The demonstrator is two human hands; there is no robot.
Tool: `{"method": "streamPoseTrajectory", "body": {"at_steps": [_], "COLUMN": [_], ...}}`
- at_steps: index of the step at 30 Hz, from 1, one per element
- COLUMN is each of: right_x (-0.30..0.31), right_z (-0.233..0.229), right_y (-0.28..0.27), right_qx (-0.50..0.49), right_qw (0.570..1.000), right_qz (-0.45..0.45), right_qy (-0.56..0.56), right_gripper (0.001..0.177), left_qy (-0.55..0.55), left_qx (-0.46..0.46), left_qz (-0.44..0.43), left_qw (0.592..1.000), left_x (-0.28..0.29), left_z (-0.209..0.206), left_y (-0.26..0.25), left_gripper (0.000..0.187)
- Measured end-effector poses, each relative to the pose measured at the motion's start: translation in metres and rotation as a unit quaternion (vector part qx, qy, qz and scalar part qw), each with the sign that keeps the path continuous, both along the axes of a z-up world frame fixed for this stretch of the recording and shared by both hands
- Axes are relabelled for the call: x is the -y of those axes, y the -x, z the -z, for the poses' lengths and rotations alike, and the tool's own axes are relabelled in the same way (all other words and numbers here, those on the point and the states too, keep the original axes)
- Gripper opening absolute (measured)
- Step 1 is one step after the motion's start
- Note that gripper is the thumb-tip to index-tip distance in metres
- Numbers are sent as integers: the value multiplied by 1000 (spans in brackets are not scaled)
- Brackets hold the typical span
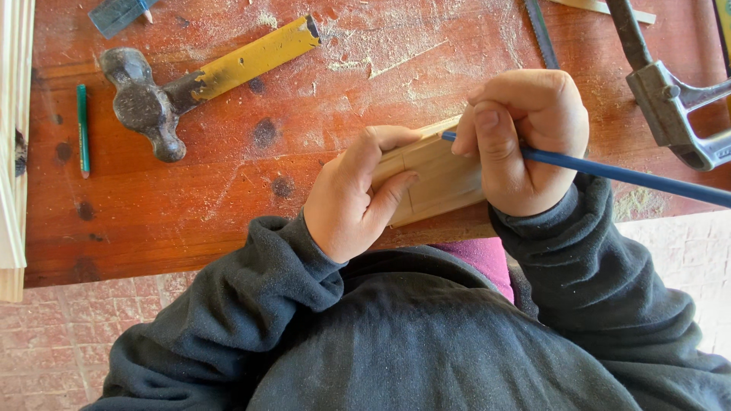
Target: The person marks a small rectangular wooden block with a pencil, using a ruler to draw straight lines. They rotate the block to mark multiple sides and edges, creating a grid pattern on the wood surface.
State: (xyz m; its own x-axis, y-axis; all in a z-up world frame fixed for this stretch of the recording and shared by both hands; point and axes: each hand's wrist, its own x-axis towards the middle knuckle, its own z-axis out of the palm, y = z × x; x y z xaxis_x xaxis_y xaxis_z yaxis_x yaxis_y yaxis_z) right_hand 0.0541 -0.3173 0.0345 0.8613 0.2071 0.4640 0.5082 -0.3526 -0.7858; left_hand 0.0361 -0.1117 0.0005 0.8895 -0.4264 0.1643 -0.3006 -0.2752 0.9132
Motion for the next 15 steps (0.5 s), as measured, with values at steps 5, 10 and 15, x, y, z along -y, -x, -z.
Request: {"method": "streamPoseTrajectory", "body": {"at_steps": [5, 10, 15], "right_x": [0, 0, 0], "right_z": [1, -2, 1], "right_y": [-3, -5, -6], "right_qx": [-11, -10, -1], "right_qw": [1000, 999, 999], "right_qz": [-7, -10, -6], "right_qy": [15, 40, 39], "right_gripper": [21, 28, 20], "left_qy": [6, 18, 12], "left_qx": [-17, -16, -20], "left_qz": [-2, -3, -4], "left_qw": [1000, 1000, 1000], "left_x": [0, 1, 0], "left_z": [0, 1, 2], "left_y": [-2, -3, -3], "left_gripper": [30, 31, 30]}}
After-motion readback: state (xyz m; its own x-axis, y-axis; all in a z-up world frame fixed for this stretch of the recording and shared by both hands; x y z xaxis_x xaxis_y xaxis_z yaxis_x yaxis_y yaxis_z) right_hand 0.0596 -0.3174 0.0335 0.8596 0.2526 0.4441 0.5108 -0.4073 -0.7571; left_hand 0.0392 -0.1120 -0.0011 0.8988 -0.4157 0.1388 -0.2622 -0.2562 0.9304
